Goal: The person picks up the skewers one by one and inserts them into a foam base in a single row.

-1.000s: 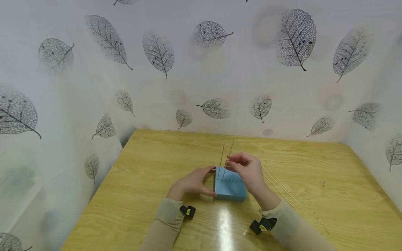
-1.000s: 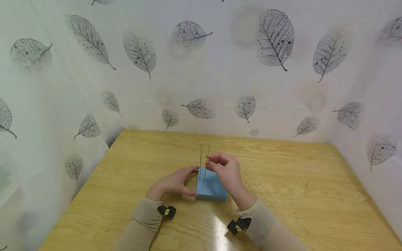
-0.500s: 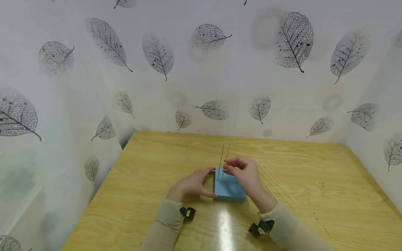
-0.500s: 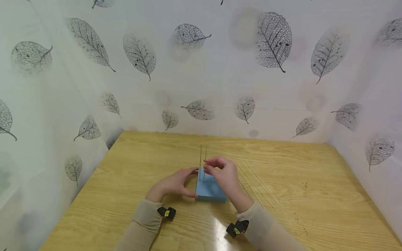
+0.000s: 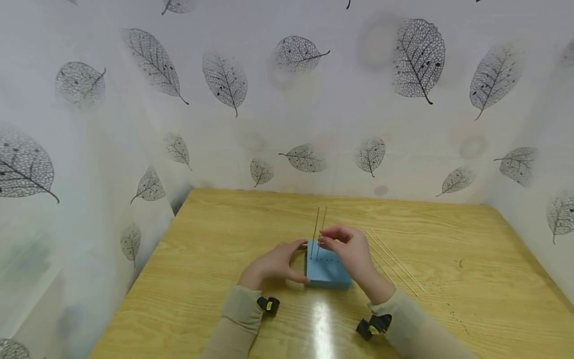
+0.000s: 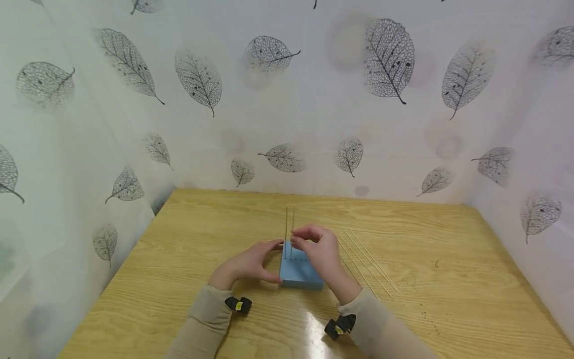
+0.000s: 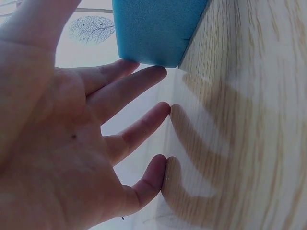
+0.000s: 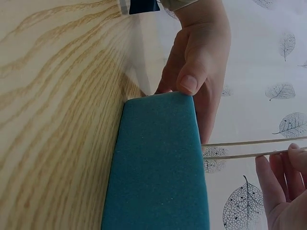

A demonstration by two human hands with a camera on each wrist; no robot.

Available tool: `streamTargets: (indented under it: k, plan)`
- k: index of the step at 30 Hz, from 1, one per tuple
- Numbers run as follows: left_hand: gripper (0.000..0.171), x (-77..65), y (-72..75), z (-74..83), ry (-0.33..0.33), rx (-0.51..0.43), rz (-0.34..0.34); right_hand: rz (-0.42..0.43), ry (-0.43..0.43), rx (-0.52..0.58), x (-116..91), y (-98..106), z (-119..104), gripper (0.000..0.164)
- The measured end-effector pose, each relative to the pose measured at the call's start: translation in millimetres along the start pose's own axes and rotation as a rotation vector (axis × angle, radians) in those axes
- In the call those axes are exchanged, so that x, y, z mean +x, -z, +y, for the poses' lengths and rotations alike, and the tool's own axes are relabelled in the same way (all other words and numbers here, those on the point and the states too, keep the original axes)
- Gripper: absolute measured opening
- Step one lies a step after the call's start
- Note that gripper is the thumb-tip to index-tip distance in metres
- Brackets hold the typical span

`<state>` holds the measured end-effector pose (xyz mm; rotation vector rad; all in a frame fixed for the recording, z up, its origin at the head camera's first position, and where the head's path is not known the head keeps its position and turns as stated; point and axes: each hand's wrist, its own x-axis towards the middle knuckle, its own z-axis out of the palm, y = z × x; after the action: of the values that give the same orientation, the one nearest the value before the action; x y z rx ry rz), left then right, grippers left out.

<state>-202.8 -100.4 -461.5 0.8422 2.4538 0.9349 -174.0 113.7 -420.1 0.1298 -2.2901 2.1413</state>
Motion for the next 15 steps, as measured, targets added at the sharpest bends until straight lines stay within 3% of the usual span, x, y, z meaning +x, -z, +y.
streamTargets:
  k: [7,15]
  plan:
    - [0.102,-1.0,-4.4,-1.2,0.019,0.002,-0.003,-0.009,0.007,-0.035,-1,13,0,0.024]
    - [0.104,-1.3,-2.7,0.2,0.036,-0.006,-0.010,0.027,0.054,-0.102,7,55,-7,0.029]
